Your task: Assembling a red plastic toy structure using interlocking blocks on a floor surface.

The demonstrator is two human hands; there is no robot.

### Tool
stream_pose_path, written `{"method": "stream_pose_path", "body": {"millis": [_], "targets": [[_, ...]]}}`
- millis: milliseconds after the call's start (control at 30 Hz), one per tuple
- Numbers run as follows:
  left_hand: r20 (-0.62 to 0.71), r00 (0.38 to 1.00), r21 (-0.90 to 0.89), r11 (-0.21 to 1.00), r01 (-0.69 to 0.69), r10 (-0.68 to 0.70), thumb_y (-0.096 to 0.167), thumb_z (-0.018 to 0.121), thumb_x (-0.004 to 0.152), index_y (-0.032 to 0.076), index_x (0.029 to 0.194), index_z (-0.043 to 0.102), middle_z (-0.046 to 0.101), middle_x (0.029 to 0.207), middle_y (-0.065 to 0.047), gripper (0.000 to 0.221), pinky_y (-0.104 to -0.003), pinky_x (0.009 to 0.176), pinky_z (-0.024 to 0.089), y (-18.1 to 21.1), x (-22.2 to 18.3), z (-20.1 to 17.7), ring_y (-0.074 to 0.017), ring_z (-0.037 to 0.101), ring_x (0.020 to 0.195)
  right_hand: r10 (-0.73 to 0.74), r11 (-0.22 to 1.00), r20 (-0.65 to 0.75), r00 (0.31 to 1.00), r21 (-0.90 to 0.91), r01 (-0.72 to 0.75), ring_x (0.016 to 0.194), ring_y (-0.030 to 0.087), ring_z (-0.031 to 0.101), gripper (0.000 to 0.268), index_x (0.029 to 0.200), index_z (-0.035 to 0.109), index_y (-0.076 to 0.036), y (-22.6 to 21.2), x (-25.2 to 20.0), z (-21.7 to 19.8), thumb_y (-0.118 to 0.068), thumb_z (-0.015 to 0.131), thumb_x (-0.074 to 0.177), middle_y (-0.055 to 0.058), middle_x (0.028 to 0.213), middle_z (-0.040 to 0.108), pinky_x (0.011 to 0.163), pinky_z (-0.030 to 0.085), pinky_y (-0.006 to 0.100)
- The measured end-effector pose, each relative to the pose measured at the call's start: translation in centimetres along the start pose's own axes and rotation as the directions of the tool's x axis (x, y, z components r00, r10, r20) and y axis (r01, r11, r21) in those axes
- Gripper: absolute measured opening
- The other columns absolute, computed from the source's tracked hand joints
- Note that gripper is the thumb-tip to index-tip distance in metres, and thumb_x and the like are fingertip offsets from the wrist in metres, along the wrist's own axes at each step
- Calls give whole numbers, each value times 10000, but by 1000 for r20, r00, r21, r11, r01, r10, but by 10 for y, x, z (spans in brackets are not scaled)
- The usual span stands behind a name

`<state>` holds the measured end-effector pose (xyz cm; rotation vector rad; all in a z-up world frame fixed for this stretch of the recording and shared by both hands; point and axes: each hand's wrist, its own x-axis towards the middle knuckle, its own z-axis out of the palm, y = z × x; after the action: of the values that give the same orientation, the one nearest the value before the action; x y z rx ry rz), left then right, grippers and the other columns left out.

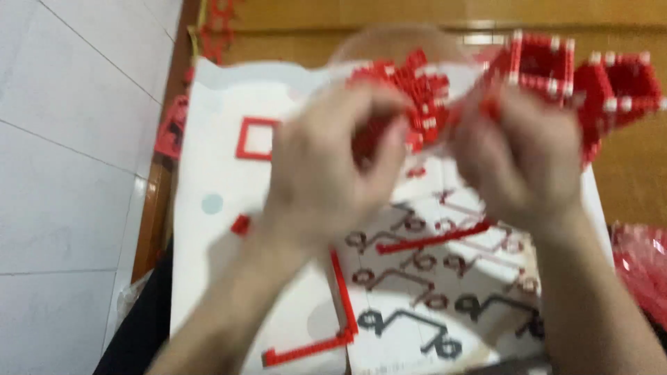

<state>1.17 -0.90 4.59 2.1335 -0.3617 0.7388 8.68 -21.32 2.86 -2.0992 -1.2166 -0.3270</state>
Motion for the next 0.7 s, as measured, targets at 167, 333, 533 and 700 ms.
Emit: {"method": "stream_pose_path", "body": {"millis": [167, 333, 533, 700], "targets": [[118, 993, 297, 954, -27, -8, 201, 732, 892, 156, 835, 691, 745, 783, 25, 83, -407, 596, 515, -21, 11, 2, -204, 686, 680, 431, 862, 111, 895, 243, -445, 501, 85, 405, 326, 859, 539, -75, 1, 21, 1, -121, 459, 1171, -3, 617, 476, 410, 279, 265], [584, 799, 300, 953, -47, -145, 139, 664, 931, 140, 723, 684, 691, 610, -60, 209, -516, 502, 488, -19, -2, -4, -317, 641, 526, 565, 825, 234, 791, -125, -552, 494, 106, 300, 541, 681, 507, -89, 5, 28, 4, -178, 586, 1209, -19, 547, 368, 441, 202, 328], [816, 551, 338, 916, -215, -172, 124, 469, 1017, 68, 1269, 622, 673, 1108, -84, 300, -614, 402, 575, -31, -15, 30, -434, 714, 656, 427, 893, 363, 828, -22, -450, 762, 79, 656, 207, 1167, 745, -38, 16, 22, 8, -83, 542, 1166, 11, 962, 758, 581, 470, 227], [722, 688, 401, 852, -336, -68, 112, 570, 960, 119, 866, 736, 696, 792, -35, 191, -566, 391, 483, -49, -27, 46, -385, 678, 577, 423, 870, 310, 851, 125, -478, 831, 142, 610, 189, 1216, 660, 52, 30, 4, 22, -39, 497, 1247, 96, 1014, 681, 658, 452, 263]]}}
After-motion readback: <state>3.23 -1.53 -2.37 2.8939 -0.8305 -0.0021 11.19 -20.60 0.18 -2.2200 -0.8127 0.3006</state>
